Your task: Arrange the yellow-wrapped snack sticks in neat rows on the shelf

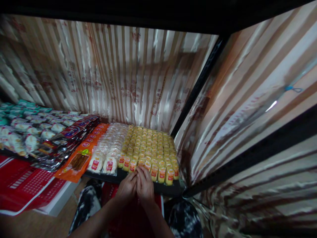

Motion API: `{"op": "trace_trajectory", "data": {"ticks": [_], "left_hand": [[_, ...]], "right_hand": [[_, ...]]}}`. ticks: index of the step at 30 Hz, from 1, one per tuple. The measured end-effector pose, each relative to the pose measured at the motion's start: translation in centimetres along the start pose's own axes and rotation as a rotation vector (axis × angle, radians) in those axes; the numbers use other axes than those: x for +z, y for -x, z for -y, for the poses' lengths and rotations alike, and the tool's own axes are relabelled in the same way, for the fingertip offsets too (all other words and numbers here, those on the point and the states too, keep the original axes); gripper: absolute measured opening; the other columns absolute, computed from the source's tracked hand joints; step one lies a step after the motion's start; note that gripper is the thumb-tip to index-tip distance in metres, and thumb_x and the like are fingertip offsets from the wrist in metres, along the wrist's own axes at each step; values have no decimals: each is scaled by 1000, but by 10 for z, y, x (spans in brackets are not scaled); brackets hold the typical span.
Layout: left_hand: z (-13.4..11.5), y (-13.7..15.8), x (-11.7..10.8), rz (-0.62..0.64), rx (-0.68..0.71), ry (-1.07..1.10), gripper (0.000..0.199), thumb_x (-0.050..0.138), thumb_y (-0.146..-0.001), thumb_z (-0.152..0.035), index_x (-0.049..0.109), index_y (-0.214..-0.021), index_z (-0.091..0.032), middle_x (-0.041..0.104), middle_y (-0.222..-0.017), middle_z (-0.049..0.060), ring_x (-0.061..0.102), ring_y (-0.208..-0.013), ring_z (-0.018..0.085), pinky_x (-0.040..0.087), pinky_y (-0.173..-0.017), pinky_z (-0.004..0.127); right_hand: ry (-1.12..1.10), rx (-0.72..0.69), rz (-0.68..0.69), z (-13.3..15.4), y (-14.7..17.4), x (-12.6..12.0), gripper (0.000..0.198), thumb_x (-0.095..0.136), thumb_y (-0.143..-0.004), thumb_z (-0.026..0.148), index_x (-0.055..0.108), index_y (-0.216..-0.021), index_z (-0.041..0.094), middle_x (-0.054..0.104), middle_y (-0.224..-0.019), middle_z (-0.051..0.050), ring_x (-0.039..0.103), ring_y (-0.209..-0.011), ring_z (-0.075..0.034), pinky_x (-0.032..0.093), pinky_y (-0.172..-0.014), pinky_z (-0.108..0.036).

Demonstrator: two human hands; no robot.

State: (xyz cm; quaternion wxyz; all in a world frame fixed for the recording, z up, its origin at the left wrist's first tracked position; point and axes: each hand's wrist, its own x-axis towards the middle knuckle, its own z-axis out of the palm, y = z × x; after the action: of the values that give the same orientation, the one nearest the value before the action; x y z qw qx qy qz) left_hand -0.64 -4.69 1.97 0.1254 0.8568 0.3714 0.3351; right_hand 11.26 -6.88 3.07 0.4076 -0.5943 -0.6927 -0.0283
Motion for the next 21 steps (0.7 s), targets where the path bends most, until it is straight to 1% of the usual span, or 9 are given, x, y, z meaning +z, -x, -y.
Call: {"op": "trace_trajectory", "data": {"ticks": [3,5,7,9,12,15,17,19,21], "left_hand": [[8,-2,-1,34,15,60,32,35,-88,-16,61,-108,-15,64,-105,11,60,-98,18,53,-86,32],[12,0,-2,33,52,78,32,34,-90,-16,61,-105,-14,65,-101,11,61,-95,17,53,-84,31],[13,3,-3,22,160,65,31,34,-91,-17,61,-105,-12,66,-101,11,60,-98,17,52,-87,31],[14,3,-4,15,301,26,30,37,-91,-18,59,-110,-12,64,-108,12,55,-111,19,47,-96,34],[15,-4,-9,46,452,-40,34,42,-89,-19,54,-120,-14,60,-120,10,43,-125,21,34,-107,41],[19,-21,-17,147,562,-73,40,43,-89,-26,49,-126,-13,53,-130,10,37,-130,21,26,-111,42],[24,-33,-22,207,628,-79,41,42,-90,-30,48,-127,-15,46,-137,9,30,-134,19,21,-113,42],[27,-43,-25,250,672,-83,39,39,-92,-31,48,-127,-18,42,-140,7,24,-136,16,19,-113,42],[30,-50,-25,286,685,-90,39,38,-93,-31,47,-128,-19,42,-141,7,22,-137,15,19,-113,41]], "right_hand": [[20,6,10,4,-3,8,37,36,-89,23,60,-117,19,62,-116,-9,57,-109,-19,49,-93,-37],[23,7,18,5,-2,7,37,36,-90,24,61,-117,18,63,-116,-10,56,-110,-19,49,-93,-37],[26,7,37,3,-4,0,37,36,-91,26,60,-117,17,62,-117,-10,55,-112,-19,47,-95,-38],[45,10,55,0,-12,-11,38,35,-91,28,59,-118,16,60,-120,-11,53,-114,-19,44,-98,-39],[86,13,103,-9,-41,-26,41,31,-93,31,52,-126,17,55,-128,-10,47,-121,-19,38,-103,-43],[154,-30,192,-21,-81,-32,50,26,-94,35,40,-135,12,39,-142,-12,30,-134,-19,30,-108,-44],[223,-43,274,-30,-104,-29,54,24,-94,40,35,-138,12,31,-146,-11,21,-137,-21,25,-110,-45],[287,-25,362,-38,-123,-22,56,23,-93,43,31,-140,14,27,-148,-10,17,-138,-21,21,-110,-46],[332,-6,436,-43,-137,-12,58,22,-93,46,28,-141,14,25,-148,-9,15,-139,-22,18,-111,-45]]}}
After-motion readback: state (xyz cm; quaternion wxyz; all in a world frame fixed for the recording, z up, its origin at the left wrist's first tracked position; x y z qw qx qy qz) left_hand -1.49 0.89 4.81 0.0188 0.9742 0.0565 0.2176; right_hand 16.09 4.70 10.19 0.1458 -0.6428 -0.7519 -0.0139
